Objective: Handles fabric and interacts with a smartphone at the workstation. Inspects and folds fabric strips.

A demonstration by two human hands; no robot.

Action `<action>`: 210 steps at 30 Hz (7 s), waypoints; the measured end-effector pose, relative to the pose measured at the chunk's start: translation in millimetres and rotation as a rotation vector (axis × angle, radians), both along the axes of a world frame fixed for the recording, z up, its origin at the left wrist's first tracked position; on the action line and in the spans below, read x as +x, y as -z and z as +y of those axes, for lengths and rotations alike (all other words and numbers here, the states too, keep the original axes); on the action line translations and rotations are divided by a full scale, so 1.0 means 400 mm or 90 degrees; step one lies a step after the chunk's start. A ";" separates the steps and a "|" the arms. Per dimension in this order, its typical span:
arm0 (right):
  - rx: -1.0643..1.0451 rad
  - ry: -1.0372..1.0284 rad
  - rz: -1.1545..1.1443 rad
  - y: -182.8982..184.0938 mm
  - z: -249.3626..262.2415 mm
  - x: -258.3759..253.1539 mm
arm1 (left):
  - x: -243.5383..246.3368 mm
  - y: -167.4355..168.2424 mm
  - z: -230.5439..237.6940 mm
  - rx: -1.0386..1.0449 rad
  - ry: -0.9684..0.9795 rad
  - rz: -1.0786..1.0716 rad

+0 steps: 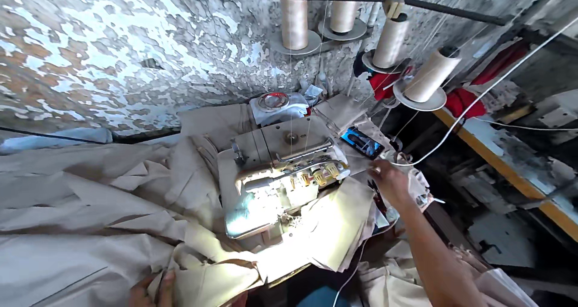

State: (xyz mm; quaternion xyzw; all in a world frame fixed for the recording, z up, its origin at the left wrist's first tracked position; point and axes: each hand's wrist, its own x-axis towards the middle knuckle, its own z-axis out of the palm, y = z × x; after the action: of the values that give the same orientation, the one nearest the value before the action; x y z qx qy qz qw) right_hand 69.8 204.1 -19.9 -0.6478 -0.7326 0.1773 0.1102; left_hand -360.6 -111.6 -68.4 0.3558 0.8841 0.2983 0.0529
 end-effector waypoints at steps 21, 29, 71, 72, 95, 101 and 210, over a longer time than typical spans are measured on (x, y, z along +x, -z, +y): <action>0.022 0.137 0.190 0.066 -0.135 -0.047 | 0.149 -0.164 -0.015 0.291 0.359 -0.066; 0.016 0.117 0.178 0.061 -0.171 -0.051 | 0.248 -0.141 0.000 0.290 0.491 -0.245; -0.044 -0.413 0.755 -0.081 -0.553 -0.226 | 0.260 -0.339 0.061 0.013 0.434 -0.601; 0.020 -0.434 0.688 -0.078 -0.548 -0.223 | 0.252 -0.353 0.063 -0.016 0.421 -0.672; 0.152 -0.499 0.507 -0.033 -0.560 -0.268 | 0.293 -0.289 0.064 0.024 0.401 -0.704; -0.042 -0.444 0.643 -0.056 -0.547 -0.279 | 0.286 -0.305 0.046 -0.028 0.573 -0.480; 0.048 -0.717 0.726 -0.336 -0.445 -0.069 | 0.345 -0.129 0.051 0.123 0.770 0.025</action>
State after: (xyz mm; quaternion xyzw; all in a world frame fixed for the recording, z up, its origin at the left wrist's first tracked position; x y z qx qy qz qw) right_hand 42.3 25.9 114.4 0.0137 -0.7858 0.4849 0.3837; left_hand -222.5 -91.2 -16.7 0.8030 0.4954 0.2879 0.1639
